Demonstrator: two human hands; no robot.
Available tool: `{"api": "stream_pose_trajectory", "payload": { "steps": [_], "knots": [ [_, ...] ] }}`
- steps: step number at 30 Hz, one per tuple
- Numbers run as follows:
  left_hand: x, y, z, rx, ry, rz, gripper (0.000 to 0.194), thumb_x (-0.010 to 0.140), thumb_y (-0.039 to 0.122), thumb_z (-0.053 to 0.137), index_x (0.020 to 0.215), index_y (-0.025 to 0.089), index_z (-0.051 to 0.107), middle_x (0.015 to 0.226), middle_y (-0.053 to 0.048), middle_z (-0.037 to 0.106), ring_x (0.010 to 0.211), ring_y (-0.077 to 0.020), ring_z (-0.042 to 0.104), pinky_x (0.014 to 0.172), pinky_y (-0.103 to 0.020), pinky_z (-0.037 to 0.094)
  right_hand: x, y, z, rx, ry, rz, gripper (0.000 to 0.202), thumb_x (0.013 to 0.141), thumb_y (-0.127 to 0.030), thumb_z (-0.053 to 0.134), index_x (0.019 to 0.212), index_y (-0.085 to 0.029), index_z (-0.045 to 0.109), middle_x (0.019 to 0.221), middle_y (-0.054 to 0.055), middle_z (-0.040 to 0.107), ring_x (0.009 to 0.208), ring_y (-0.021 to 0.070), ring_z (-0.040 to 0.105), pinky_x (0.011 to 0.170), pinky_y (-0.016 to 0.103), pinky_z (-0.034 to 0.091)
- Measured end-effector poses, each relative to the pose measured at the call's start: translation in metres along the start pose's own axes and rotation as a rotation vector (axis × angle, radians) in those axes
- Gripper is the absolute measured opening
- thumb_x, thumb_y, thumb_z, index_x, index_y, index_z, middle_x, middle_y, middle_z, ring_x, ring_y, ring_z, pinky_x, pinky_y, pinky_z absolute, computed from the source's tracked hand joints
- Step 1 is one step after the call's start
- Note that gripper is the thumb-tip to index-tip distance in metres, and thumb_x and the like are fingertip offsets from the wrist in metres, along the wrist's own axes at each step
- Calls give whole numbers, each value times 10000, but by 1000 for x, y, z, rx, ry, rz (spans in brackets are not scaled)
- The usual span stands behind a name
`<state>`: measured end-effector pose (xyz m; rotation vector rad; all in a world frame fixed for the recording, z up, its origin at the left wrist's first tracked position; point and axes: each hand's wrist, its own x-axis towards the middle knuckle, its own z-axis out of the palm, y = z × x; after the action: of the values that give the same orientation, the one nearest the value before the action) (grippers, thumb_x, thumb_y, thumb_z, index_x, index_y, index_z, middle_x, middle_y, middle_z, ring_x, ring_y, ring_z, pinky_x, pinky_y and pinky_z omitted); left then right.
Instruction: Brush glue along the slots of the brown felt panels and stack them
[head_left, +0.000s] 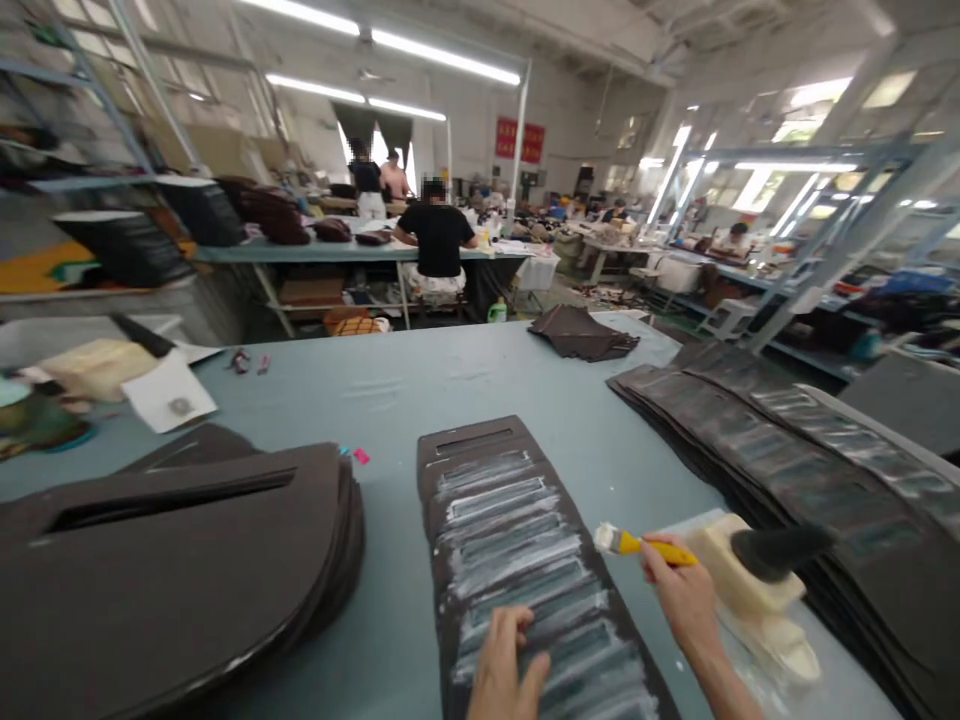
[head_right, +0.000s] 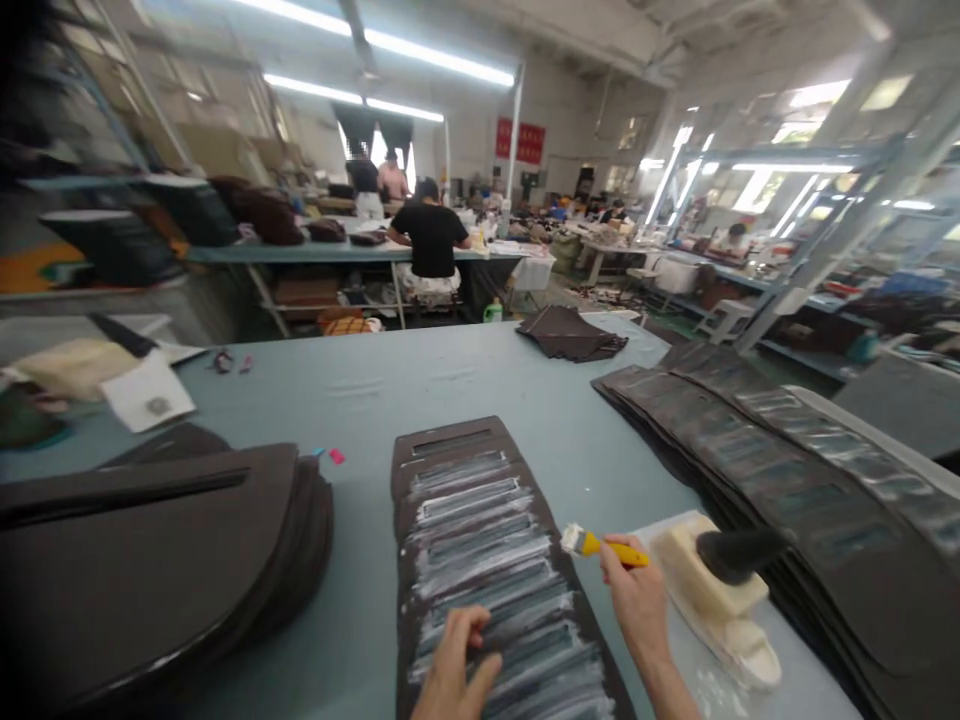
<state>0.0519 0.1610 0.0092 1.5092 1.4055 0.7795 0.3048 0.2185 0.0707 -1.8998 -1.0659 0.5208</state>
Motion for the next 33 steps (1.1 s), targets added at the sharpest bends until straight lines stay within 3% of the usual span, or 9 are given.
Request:
{"api": "stream_pose_trajectory", "payload": {
  "steps": [4, 7, 12, 16, 19, 24, 26, 30, 33],
  "knots": [
    [76, -36, -83, 107, 407, 42, 177, 819, 279, 481, 956, 208, 567, 979, -53, 582, 981, -192, 556, 894, -367, 441, 22, -56, 108, 163, -169, -53, 356, 711, -473, 580, 882, -165, 637, 541, -24, 556, 506, 149, 515, 528, 254, 396],
    [124, -53, -125, 260, 543, -32, 174, 818, 255, 493, 969, 209, 566, 1007, -53, 594, 1002, -213, 543, 875, -390, 427, 40, -89, 181, 249, -263, -91, 337, 701, -437, 598, 889, -158, 628, 550, -26, 561, 497, 135, 506, 522, 242, 399],
    [182, -63, -151, 402, 597, -43, 227, 839, 211, 481, 1050, 211, 565, 1130, -62, 602, 1099, -228, 485, 890, -384, 379, 55, -137, 281, 292, -342, -154, 272, 693, -388, 580, 851, -169, 615, 551, -34, 559, 483, 120, 496, 504, 225, 398],
    [204, -71, -157, 488, 607, -27, 260, 852, 182, 459, 1073, 226, 589, 1178, -62, 602, 1105, -224, 479, 921, -390, 341, 57, -151, 336, 238, -471, -210, 241, 695, -352, 541, 837, -176, 624, 546, -41, 555, 462, 107, 476, 489, 214, 380],
    [209, -79, -159, 524, 613, -22, 264, 869, 180, 429, 1054, 240, 608, 1154, -48, 617, 1094, -217, 482, 925, -389, 327, 79, -137, 341, 130, -460, -270, 243, 690, -336, 515, 818, -177, 647, 537, -37, 557, 472, 110, 468, 488, 213, 352],
    [208, -83, -159, 535, 633, -13, 286, 900, 210, 381, 1053, 255, 619, 1148, -50, 623, 1091, -221, 476, 934, -403, 301, 152, -103, 287, -82, -176, -271, 240, 656, -352, 518, 755, -178, 651, 504, -36, 527, 486, 126, 442, 508, 230, 318],
    [208, -82, -159, 538, 628, -14, 281, 902, 231, 385, 1060, 257, 616, 1148, -50, 621, 1095, -226, 471, 933, -408, 295, 166, -102, 270, -149, -94, -288, 226, 649, -362, 522, 720, -185, 644, 479, -45, 493, 481, 126, 419, 515, 234, 303],
    [216, -79, -159, 541, 634, -48, 260, 903, 271, 389, 1027, 246, 617, 1086, -50, 633, 1062, -236, 476, 913, -411, 298, 136, -121, 286, -90, -149, -390, 222, 703, -373, 509, 738, -193, 633, 513, -46, 488, 501, 117, 416, 529, 225, 309],
    [226, -79, -160, 543, 700, -59, 282, 903, 250, 378, 1086, 224, 591, 1102, -63, 623, 1085, -240, 462, 925, -410, 294, 97, -135, 318, 64, -393, -406, 227, 742, -365, 503, 814, -192, 631, 555, -43, 511, 512, 114, 444, 527, 216, 331]
  ]
}}
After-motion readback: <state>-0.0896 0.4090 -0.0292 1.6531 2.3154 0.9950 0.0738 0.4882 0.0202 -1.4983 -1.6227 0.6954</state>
